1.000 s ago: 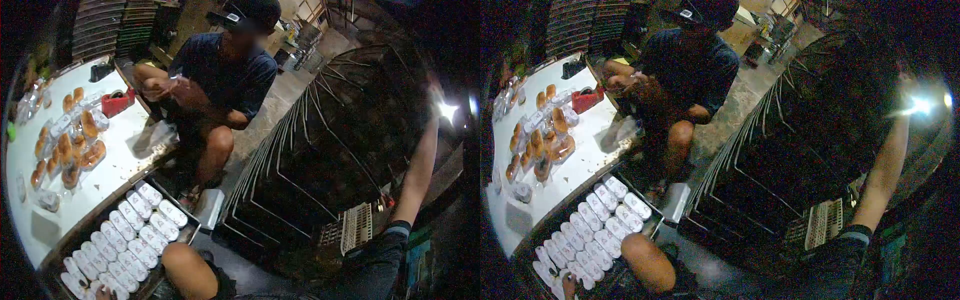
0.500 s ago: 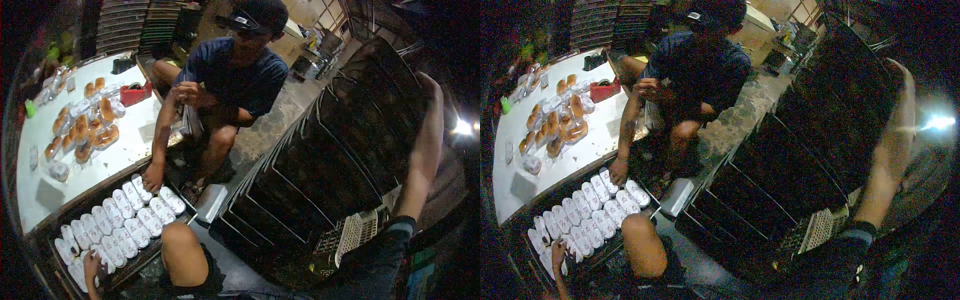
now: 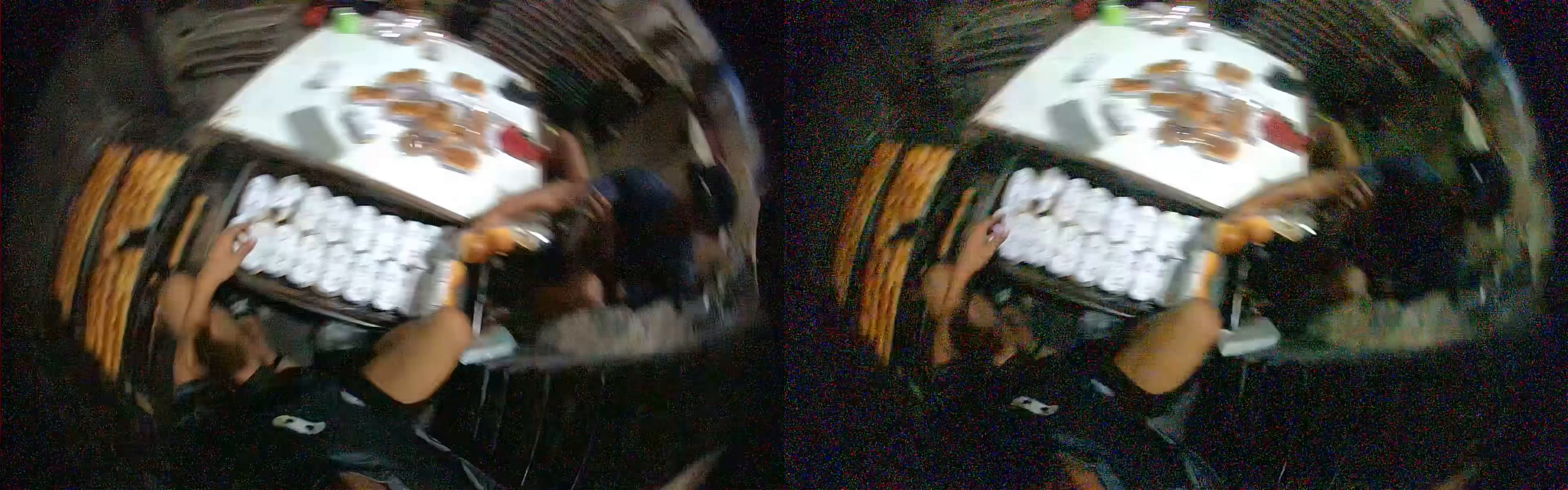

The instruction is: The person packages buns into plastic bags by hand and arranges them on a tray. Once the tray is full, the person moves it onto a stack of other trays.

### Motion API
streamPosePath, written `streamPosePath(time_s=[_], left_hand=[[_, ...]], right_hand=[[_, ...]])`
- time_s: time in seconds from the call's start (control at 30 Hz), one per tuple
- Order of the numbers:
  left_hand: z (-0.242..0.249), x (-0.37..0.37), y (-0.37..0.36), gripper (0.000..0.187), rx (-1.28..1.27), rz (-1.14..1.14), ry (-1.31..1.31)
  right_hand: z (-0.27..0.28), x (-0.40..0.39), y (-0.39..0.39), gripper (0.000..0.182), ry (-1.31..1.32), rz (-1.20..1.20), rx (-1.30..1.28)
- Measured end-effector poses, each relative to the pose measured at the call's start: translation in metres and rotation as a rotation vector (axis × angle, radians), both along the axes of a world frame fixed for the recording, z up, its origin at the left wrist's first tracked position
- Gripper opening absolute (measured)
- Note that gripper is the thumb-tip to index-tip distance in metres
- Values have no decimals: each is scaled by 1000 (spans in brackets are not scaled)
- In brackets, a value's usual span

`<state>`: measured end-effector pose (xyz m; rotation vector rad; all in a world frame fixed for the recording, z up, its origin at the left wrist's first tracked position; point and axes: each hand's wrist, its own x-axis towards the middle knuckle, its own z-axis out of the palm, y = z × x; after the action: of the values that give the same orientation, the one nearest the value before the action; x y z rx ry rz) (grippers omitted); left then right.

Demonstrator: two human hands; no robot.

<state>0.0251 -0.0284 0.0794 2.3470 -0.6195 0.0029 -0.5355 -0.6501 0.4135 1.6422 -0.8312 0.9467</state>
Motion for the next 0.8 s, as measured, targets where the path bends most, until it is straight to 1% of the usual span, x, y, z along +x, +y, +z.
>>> streamPosePath(time_s=[0.1, 0.13, 0.17, 0.23, 0.27, 0.33, 0.37, 0.43, 0.47, 0.5, 0.53, 0.57, 0.63, 0.67, 0.7, 0.73, 0.77, 0.8], left_hand=[[41, -15, 71, 39, -121, 340, -53], [37, -14, 104, 38, -86, 420, -221], [51, -24, 124, 38, -216, 621, 13], [56, -35, 174, 37, -18, 690, -102], [41, -32, 213, 37, -1, 722, -114], [5, -35, 271, 32, 282, 661, -91], [-6, -41, 283, 32, 289, 685, -94], [-22, -42, 302, 27, 479, 678, -88], [-56, -30, 334, 31, 397, 612, -4], [-61, -23, 337, 31, 393, 619, -4], [-65, -14, 329, 33, 481, 638, -55], [-72, -5, 323, 35, 566, 656, -107], [-96, 12, 321, 35, 522, 713, -294], [-111, 23, 329, 31, 472, 652, -420], [-120, 29, 337, 31, 472, 652, -418], [-128, 37, 343, 28, 466, 698, -232], [-136, 43, 346, 26, 454, 743, -48], [-146, 41, 346, 20, 489, 734, -238]], right_hand=[[-109, 70, -8, 22, 9, 205, 120], [-141, 102, -4, 23, 30, 284, 171], [-171, 132, 3, 23, 48, 363, 238], [-223, 194, 20, 23, 97, 541, 379], [-246, 230, 40, 23, 125, 638, 462], [-284, 288, 83, 23, 173, 815, 589], [-292, 315, 107, 23, 174, 840, 593], [-296, 383, 186, 20, 121, 1095, 909], [-297, 403, 210, 20, 226, 1134, 934], [-297, 421, 232, 20, 332, 1171, 951], [-286, 438, 265, 21, 443, 1166, 988], [-284, 451, 286, 28, 496, 1240, 1102], [-290, 469, 321, 26, 614, 1226, 1279], [-287, 477, 342, 25, 728, 1238, 1287], [-285, 483, 359, 24, 844, 1248, 1298], [-295, 489, 366, 22, 899, 1277, 1277], [-293, 497, 379, 21, 994, 1298, 1224], [-292, 505, 390, 20, 1017, 1340, 1252]])
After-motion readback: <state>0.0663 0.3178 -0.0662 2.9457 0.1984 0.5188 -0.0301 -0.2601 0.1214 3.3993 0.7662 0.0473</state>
